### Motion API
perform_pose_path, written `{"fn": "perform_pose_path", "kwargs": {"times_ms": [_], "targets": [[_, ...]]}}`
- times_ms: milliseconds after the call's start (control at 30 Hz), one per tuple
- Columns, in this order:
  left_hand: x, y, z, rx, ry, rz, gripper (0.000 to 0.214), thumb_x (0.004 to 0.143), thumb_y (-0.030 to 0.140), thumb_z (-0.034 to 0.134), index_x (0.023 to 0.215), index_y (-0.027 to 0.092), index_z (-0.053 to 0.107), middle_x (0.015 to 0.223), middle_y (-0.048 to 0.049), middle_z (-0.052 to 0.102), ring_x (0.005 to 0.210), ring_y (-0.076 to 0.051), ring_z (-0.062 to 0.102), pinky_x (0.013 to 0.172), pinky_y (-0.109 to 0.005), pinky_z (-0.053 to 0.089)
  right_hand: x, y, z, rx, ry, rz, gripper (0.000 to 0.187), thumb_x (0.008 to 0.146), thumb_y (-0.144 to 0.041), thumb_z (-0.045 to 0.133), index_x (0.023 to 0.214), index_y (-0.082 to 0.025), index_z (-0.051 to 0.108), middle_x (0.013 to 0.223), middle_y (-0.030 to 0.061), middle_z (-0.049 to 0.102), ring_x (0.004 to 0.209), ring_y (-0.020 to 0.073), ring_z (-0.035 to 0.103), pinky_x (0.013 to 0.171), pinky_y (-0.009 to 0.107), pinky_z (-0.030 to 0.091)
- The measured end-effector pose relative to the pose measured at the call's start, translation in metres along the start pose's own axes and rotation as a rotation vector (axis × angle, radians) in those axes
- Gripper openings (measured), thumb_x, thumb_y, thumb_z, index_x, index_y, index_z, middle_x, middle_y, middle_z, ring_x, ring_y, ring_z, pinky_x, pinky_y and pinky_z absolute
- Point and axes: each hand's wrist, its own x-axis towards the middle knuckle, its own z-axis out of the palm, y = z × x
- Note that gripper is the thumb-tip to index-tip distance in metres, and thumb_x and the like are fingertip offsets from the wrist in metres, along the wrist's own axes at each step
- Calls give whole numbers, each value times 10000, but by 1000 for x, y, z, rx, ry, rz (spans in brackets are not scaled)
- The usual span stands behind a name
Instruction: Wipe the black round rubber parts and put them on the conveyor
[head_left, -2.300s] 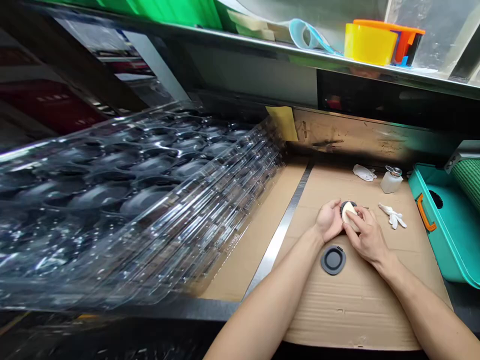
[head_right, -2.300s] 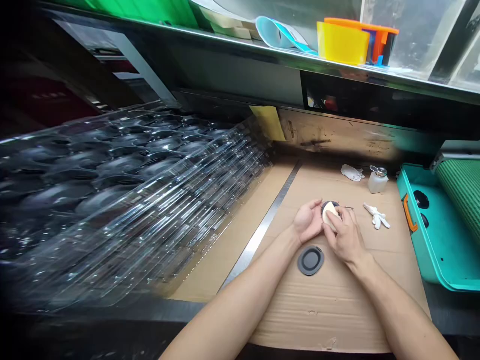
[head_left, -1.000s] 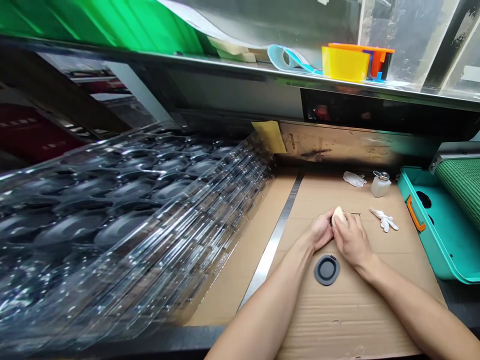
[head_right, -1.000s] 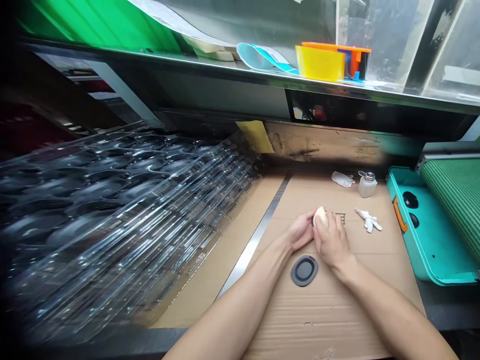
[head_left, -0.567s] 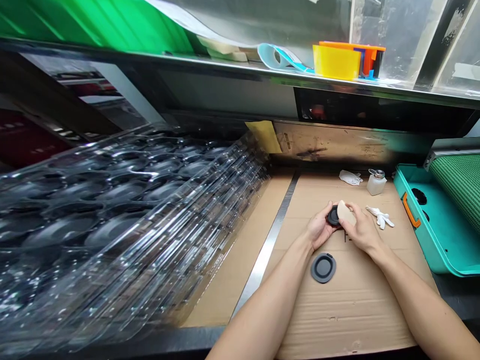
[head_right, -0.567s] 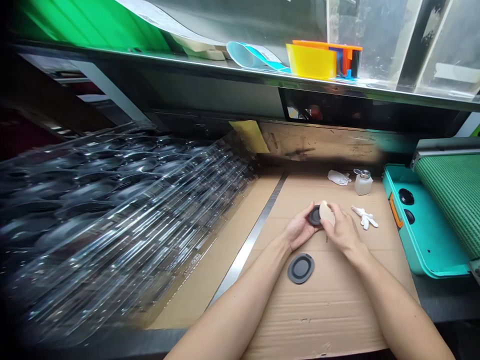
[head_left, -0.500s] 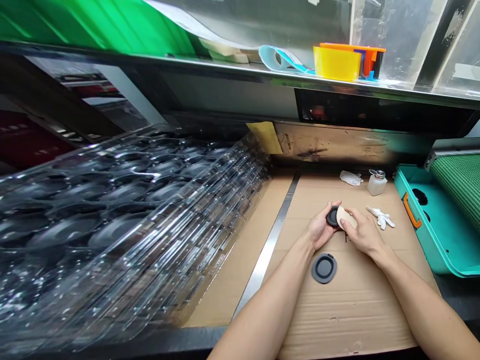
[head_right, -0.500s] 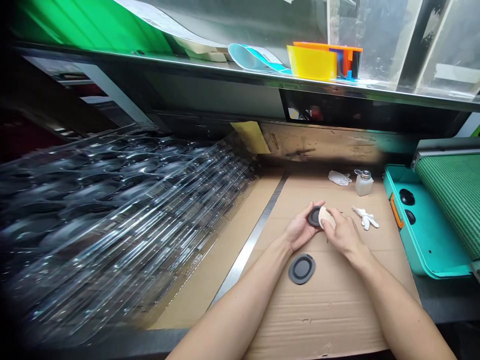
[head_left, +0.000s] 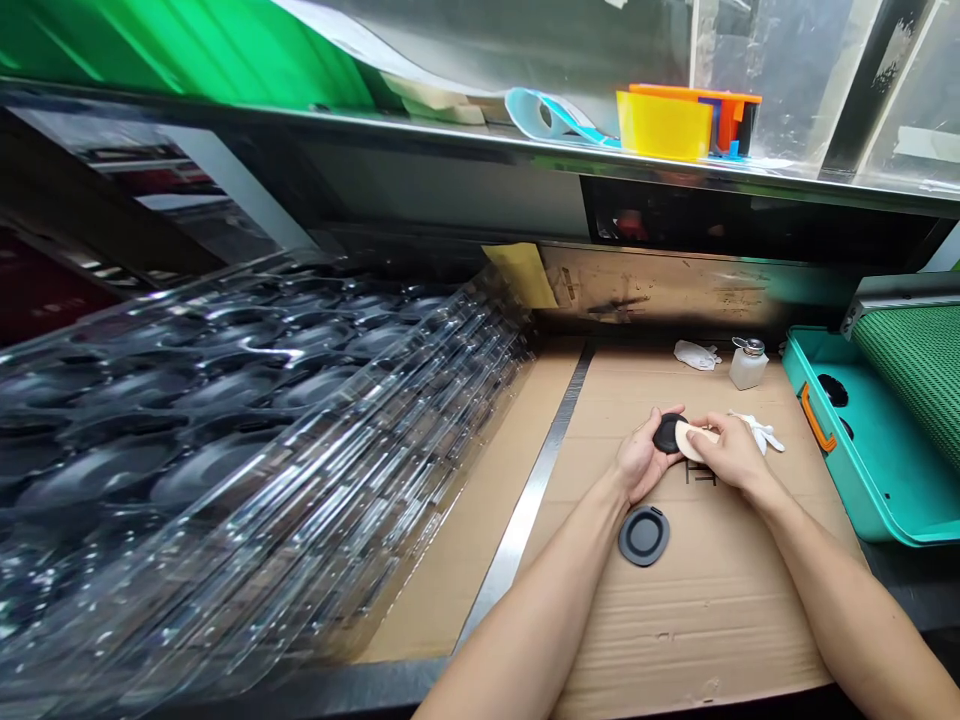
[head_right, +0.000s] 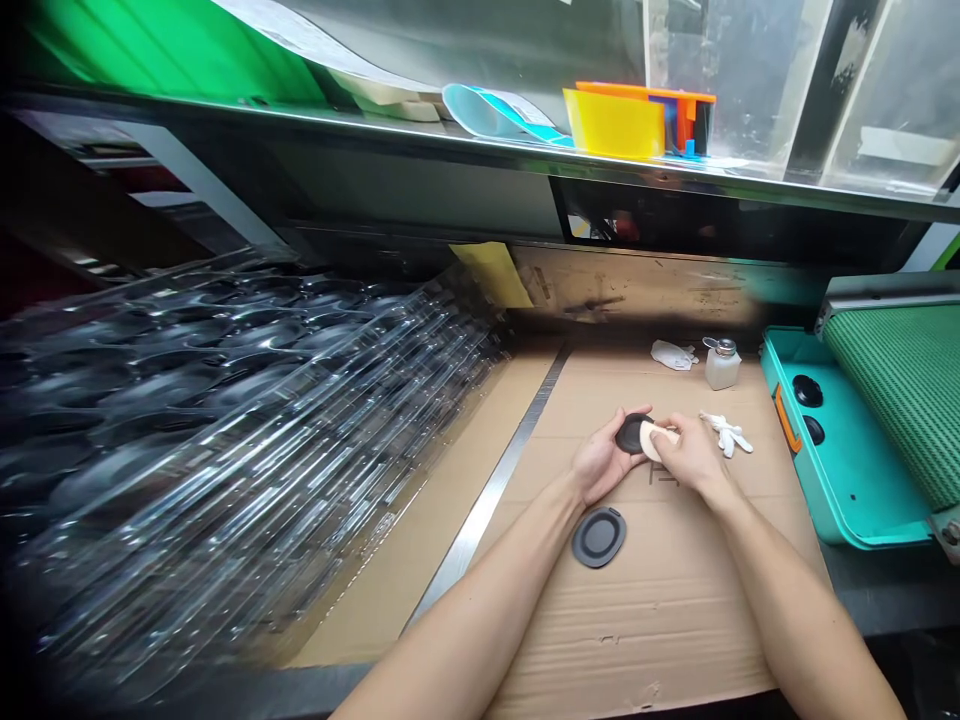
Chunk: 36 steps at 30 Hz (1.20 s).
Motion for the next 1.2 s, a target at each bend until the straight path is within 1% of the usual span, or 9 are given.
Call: {"fn": "perform_pose_path", "kwargs": {"times_ms": [67, 167, 233, 367, 567, 667, 800, 933, 1200], "targets": [[2, -1, 0, -15, -2, -13, 367, 1042, 365, 425, 1187, 128, 665, 974, -114, 703, 899, -218, 702, 919, -414, 567, -2, -4, 2, -23, 91, -49, 278, 890, -334, 572, 1065, -199, 739, 922, 43, 762, 830, 192, 674, 772, 275, 465], [3, -1, -1, -41, 0, -62, 393, 1046, 378, 404, 1196, 117, 656, 1048, -149, 716, 971, -243, 706, 932, -426, 567, -4, -11, 7, -18, 0, -132, 266, 904, -331, 561, 1066, -214, 737, 932, 33, 763, 825, 184, 676, 770, 261, 463], [3, 0, -2, -43, 12, -55, 410, 1055, 376, 369, 1161, 104, 656, 1056, -161, 720, 989, -251, 708, 930, -435, 570, -4, -13, 8, -85, -16, -106, 242, 895, -327, 576, 1031, -222, 747, 857, 26, 756, 781, 187, 669, 734, 259, 452], [4, -1, -1, -18, 34, -19, 402, 1061, 354, 354, 1102, 103, 665, 1013, -152, 729, 985, -247, 712, 925, -431, 577, 1, -13, 9, -116, 95, -55, 266, 914, -328, 549, 1071, -230, 739, 878, 32, 759, 800, 192, 672, 742, 262, 450], [1, -4, -2, -12, 11, -43, 364, 1038, 361, 432, 1100, 104, 684, 1058, -156, 724, 998, -261, 714, 930, -428, 577, 2, -5, -2, -40, -171, -69, 182, 857, -304, 620, 927, -204, 755, 798, -8, 738, 709, 147, 640, 646, 222, 431], [3, -6, -1, -22, 18, -45, 361, 1046, 346, 422, 1053, 100, 687, 1044, -155, 728, 971, -240, 719, 922, -410, 583, -1, -4, 3, -181, -25, -99, 272, 935, -318, 562, 1139, -229, 718, 968, 20, 763, 835, 168, 686, 734, 235, 464], [7, -7, -1, -117, 36, -4, 360, 1060, 321, 398, 1015, 111, 687, 1011, -121, 745, 963, -193, 720, 957, -338, 571, 1, -13, 30, -485, 123, -109, 406, 1055, -368, 366, 1369, -219, 576, 1181, 114, 717, 986, 213, 694, 787, 262, 479], [6, -8, -1, -167, 79, -15, 390, 1071, 340, 355, 1093, 125, 679, 994, -103, 755, 979, -183, 724, 989, -327, 559, 1, -19, 46, -592, 120, -89, 440, 1078, -387, 295, 1396, -200, 534, 1186, 133, 704, 956, 215, 697, 748, 255, 477], [5, -12, 7, -72, 111, 21, 401, 1068, 351, 361, 1071, 120, 689, 998, -124, 764, 1035, -215, 719, 977, -361, 566, 2, -17, 39, -616, 150, -37, 388, 1077, -358, 303, 1273, -169, 579, 1105, 123, 718, 902, 200, 686, 707, 239, 449]]}}
